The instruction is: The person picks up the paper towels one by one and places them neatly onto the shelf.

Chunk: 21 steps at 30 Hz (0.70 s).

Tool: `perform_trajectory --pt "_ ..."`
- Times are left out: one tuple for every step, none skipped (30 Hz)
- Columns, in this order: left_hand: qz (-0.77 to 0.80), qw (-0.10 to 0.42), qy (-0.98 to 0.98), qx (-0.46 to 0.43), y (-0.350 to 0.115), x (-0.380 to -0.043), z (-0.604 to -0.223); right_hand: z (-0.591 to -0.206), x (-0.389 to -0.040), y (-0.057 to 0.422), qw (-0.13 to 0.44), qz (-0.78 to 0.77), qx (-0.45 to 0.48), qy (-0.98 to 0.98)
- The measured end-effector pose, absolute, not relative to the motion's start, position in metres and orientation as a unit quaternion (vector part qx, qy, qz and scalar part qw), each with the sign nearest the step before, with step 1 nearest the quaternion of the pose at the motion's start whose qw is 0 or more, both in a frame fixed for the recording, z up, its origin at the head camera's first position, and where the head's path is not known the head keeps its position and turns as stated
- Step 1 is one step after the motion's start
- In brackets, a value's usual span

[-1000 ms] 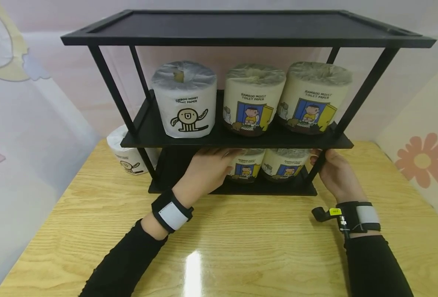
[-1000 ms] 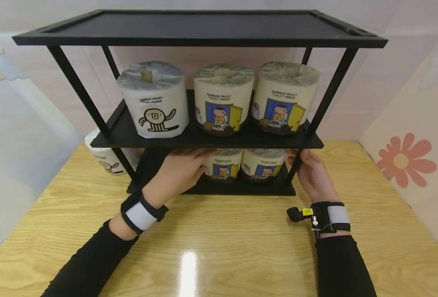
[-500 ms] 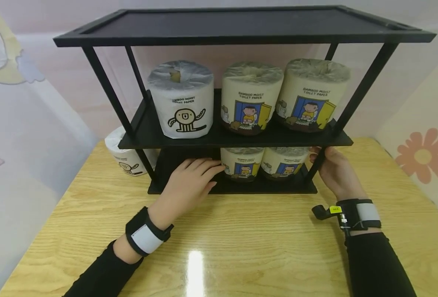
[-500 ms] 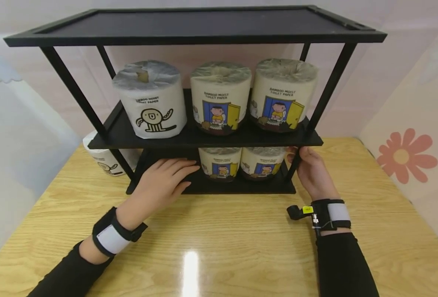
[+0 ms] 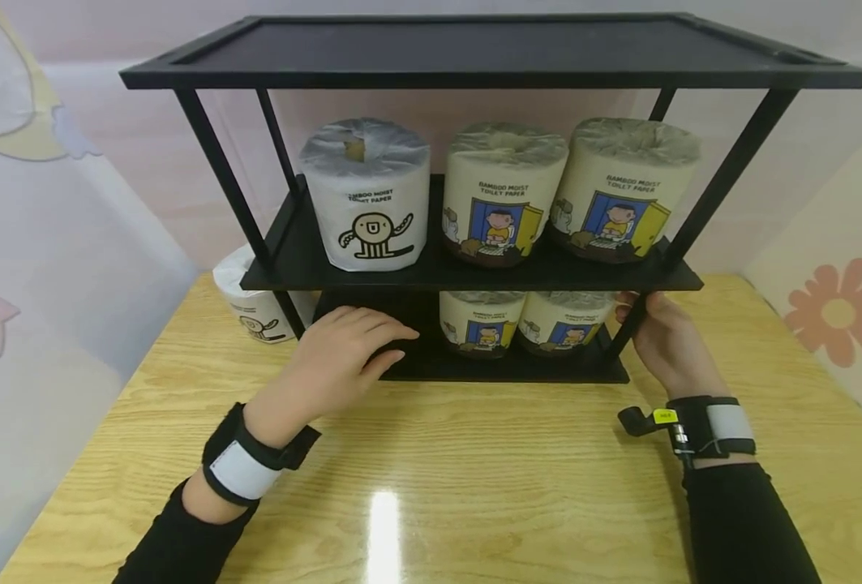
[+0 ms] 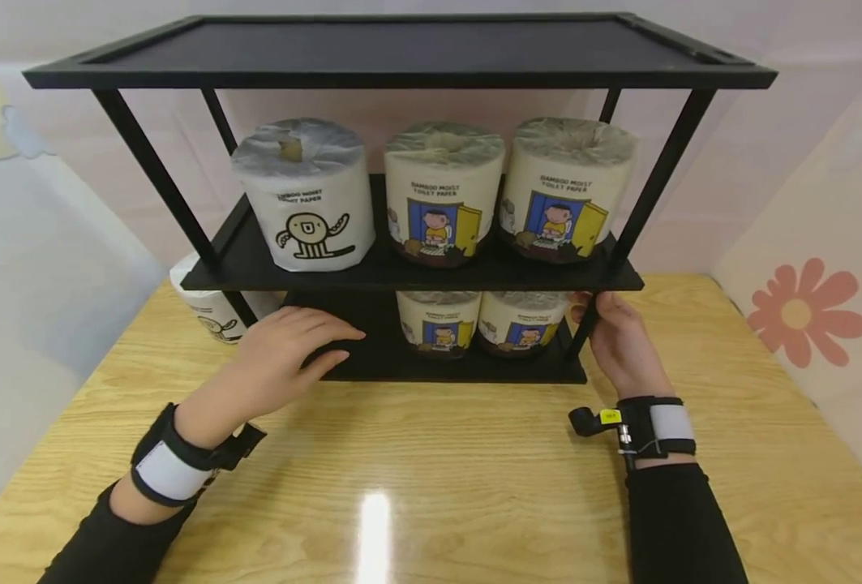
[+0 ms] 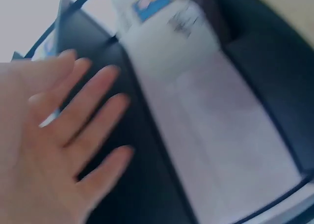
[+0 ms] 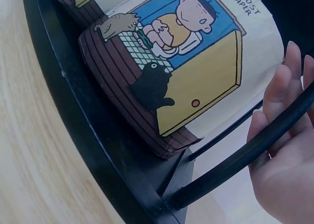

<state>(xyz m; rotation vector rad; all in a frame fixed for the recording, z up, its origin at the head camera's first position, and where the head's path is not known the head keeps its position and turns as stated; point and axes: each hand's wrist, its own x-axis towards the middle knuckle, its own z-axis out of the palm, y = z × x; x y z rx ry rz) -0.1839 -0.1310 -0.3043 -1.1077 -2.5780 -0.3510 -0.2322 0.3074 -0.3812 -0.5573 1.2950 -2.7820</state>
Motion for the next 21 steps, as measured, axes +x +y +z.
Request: perform_trajectory --pt "-0.125 0.144 -0.907 -0.376 -0.135 -0.182 -0.301 -0.381 -0.233 0.307 0.011 -0.893 -0.179 0.413" --pt "-0.129 0.135 -0.912 -0.366 -0.138 -0.181 -0.297 -0.381 -0.233 0.308 0.016 -0.894 -0.183 0.408" --pt "-0.133 0.124 -0.916 -0.356 -0.143 -0.18 -0.293 -0.381 -0.233 0.308 0.021 -0.895 -0.189 0.403" --pt "-0.137 0.117 -0.921 -0.346 -0.147 -0.178 -0.289 -0.38 -0.234 0.309 0.027 -0.897 -0.193 0.397" --pt "-0.142 0.111 -0.923 -0.339 -0.151 -0.176 -0.285 -0.38 -0.234 0.309 0.032 -0.899 -0.198 0.39" --pt "-0.145 0.107 -0.926 -0.332 -0.155 -0.175 -0.282 -0.38 -0.234 0.309 0.037 -0.9 -0.201 0.385" --pt "-0.148 0.103 -0.928 -0.327 -0.159 -0.174 -0.279 -0.38 -0.234 0.31 0.042 -0.902 -0.205 0.379" --pt "-0.153 0.097 -0.929 -0.321 -0.162 -0.172 -0.276 -0.379 -0.234 0.31 0.047 -0.901 -0.208 0.377" --pt "-0.156 0.088 -0.932 -0.314 -0.165 -0.171 -0.273 -0.379 -0.234 0.31 0.046 -0.901 -0.207 0.378" --pt "-0.161 0.077 -0.935 -0.307 -0.168 -0.169 -0.271 -0.379 -0.234 0.31 0.045 -0.901 -0.206 0.378" --pt "-0.164 0.063 -0.938 -0.3 -0.171 -0.168 -0.269 -0.379 -0.234 0.31 0.044 -0.901 -0.205 0.379" --pt "-0.167 0.047 -0.941 -0.291 -0.174 -0.167 -0.267 -0.379 -0.234 0.31 0.044 -0.902 -0.205 0.378" --pt "-0.171 0.031 -0.943 -0.285 -0.177 -0.166 -0.266 -0.379 -0.233 0.309 0.041 -0.901 -0.204 0.38" --pt "-0.177 0.017 -0.944 -0.277 -0.179 -0.165 -0.264 -0.379 -0.233 0.309 0.038 -0.902 -0.203 0.38" --pt "-0.18 0.008 -0.946 -0.269 -0.182 -0.165 -0.263 -0.38 -0.233 0.309 0.036 -0.902 -0.201 0.38" --pt "-0.181 0.001 -0.948 -0.261 -0.184 -0.164 -0.262 -0.38 -0.233 0.308 0.033 -0.903 -0.2 0.379" --pt "-0.182 -0.002 -0.95 -0.253 -0.187 -0.164 -0.261 -0.38 -0.233 0.308 0.031 -0.904 -0.198 0.379" --pt "-0.18 -0.002 -0.953 -0.244 -0.189 -0.163 -0.26 -0.381 -0.232 0.307 0.029 -0.904 -0.196 0.379" --pt "-0.177 -0.001 -0.955 -0.237 -0.191 -0.163 -0.259 -0.381 -0.232 0.307 0.027 -0.904 -0.192 0.38" --pt "-0.173 0.001 -0.958 -0.229 -0.193 -0.162 -0.257 -0.381 -0.231 0.307 0.027 -0.905 -0.191 0.38" --pt "-0.167 0.002 -0.96 -0.223 -0.195 -0.161 -0.256 -0.381 -0.231 0.307 0.027 -0.905 -0.188 0.381"
